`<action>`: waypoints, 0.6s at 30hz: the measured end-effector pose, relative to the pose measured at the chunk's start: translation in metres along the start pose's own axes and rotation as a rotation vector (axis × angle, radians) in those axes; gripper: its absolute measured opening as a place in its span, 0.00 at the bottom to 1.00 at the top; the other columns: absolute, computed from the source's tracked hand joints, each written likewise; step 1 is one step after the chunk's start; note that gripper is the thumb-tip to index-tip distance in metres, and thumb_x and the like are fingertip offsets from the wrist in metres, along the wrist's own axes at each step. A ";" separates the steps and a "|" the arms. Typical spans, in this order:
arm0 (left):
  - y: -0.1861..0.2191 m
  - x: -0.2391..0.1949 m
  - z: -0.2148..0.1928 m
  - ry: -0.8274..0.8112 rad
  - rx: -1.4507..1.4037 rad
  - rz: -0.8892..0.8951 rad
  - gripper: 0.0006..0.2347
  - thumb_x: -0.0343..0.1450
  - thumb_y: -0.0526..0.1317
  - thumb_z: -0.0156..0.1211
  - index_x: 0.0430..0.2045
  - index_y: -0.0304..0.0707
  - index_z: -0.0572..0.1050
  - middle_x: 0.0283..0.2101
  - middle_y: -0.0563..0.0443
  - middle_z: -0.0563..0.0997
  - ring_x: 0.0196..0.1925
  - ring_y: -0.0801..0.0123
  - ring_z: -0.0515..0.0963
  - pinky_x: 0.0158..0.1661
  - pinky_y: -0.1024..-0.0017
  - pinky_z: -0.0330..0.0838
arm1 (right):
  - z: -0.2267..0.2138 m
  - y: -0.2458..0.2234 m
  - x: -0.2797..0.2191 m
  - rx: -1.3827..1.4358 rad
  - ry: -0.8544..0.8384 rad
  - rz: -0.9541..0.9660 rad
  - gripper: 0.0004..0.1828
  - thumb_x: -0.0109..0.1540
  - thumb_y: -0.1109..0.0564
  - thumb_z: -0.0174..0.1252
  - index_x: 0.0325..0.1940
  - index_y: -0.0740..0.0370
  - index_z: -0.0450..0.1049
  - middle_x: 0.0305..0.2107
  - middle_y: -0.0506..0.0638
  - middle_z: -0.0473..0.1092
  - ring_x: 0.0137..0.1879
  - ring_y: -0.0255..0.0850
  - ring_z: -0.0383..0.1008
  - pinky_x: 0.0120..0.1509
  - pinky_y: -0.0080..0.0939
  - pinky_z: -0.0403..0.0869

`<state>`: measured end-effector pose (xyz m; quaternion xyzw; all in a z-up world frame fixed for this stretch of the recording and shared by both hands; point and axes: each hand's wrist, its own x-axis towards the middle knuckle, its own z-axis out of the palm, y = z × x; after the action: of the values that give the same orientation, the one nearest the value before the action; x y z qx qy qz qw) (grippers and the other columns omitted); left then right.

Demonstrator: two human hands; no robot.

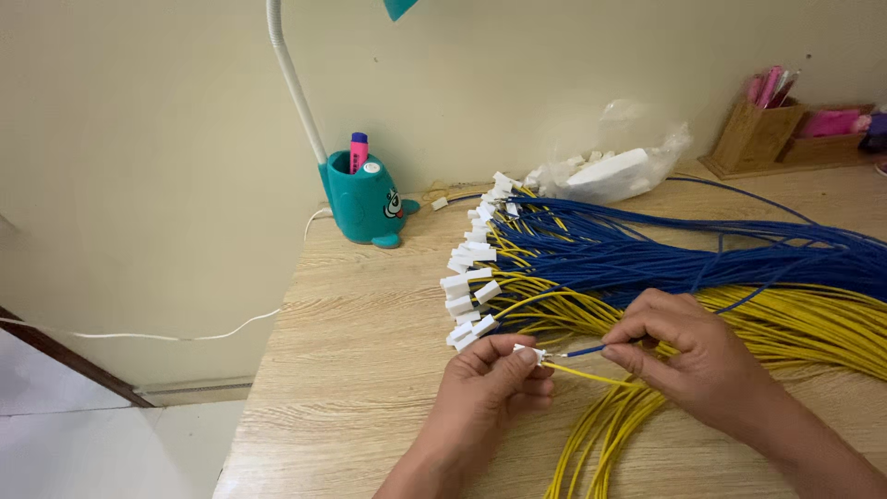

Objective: The person inserts the stripped ends of blue and yellow wires into white plastic connectors. They repeatedly pick up a connector and a wire, push the wire end into the connector, and place the assembled unit on the table.

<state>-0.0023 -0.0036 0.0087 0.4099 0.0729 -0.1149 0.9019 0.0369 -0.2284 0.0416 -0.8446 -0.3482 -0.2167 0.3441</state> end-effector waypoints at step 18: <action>-0.017 0.006 -0.003 0.046 0.134 0.038 0.08 0.66 0.31 0.62 0.35 0.27 0.73 0.28 0.33 0.80 0.31 0.55 0.82 0.34 0.65 0.80 | 0.020 -0.006 -0.005 0.017 -0.041 0.010 0.03 0.57 0.52 0.60 0.29 0.49 0.76 0.21 0.39 0.70 0.30 0.33 0.69 0.42 0.35 0.61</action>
<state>-0.0011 -0.0131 -0.0074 0.4730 0.0778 -0.0931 0.8727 0.0312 -0.2124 0.0275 -0.8476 -0.3529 -0.1945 0.3452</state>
